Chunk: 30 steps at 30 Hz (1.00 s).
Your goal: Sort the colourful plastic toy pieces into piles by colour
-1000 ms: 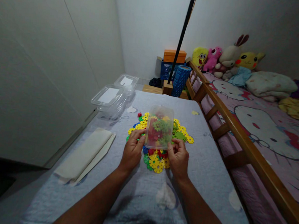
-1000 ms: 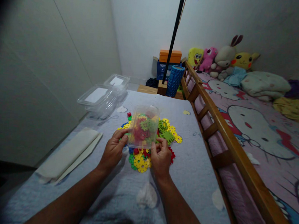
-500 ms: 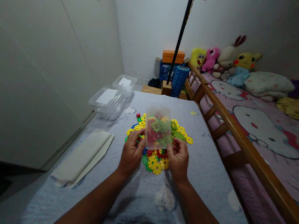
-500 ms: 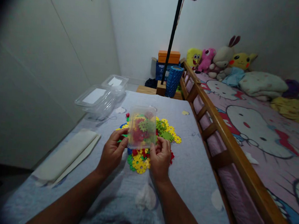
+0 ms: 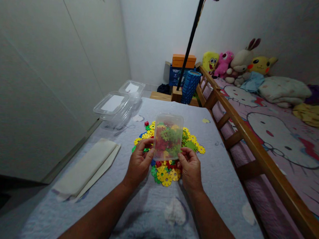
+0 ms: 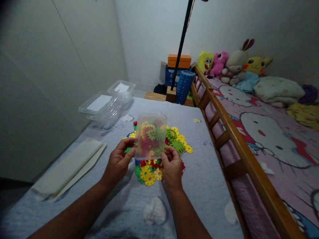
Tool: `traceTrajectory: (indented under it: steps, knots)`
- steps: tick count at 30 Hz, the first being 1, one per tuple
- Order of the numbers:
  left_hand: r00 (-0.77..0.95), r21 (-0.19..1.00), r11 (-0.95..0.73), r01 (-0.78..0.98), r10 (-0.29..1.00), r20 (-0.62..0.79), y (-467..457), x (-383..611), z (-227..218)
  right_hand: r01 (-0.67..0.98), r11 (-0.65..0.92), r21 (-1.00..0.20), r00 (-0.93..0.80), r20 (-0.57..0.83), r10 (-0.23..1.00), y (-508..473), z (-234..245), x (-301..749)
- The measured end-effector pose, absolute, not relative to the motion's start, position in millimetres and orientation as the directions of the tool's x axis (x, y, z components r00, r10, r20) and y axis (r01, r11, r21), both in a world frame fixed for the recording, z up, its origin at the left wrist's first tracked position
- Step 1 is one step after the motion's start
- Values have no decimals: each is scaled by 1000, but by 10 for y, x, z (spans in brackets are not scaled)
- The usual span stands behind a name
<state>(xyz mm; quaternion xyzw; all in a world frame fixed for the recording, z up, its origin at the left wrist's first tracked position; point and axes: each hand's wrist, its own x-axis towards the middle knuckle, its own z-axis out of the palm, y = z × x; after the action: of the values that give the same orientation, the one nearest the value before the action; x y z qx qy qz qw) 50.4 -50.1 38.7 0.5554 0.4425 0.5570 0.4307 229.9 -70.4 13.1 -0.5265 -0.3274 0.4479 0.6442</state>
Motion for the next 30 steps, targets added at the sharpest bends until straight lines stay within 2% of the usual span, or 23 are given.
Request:
traceTrajectory:
  steps: [3,7,14,22,26,30]
  knots:
    - [-19,983,-148,-106,989,146,-476,499,392,-286,55,-957,363,-55,930,-704,167,2297]
    - [-9,981,-84,-175,996,83,-447,485,388,-322,59,-945,323,-51,945,-717,208,2293]
    - [-11,988,-80,-135,997,79,-444,485,375,-299,90,-950,345,-20,938,-720,223,2277]
    - [-76,986,-147,-78,987,141,-439,508,347,-247,65,-967,363,-30,931,-698,118,2298]
    - [-99,989,-120,-83,989,112,-435,508,356,-246,57,-968,368,-39,929,-702,109,2301]
    - [-50,989,-39,-146,998,32,-428,507,349,-271,37,-962,330,-57,942,-707,131,2292]
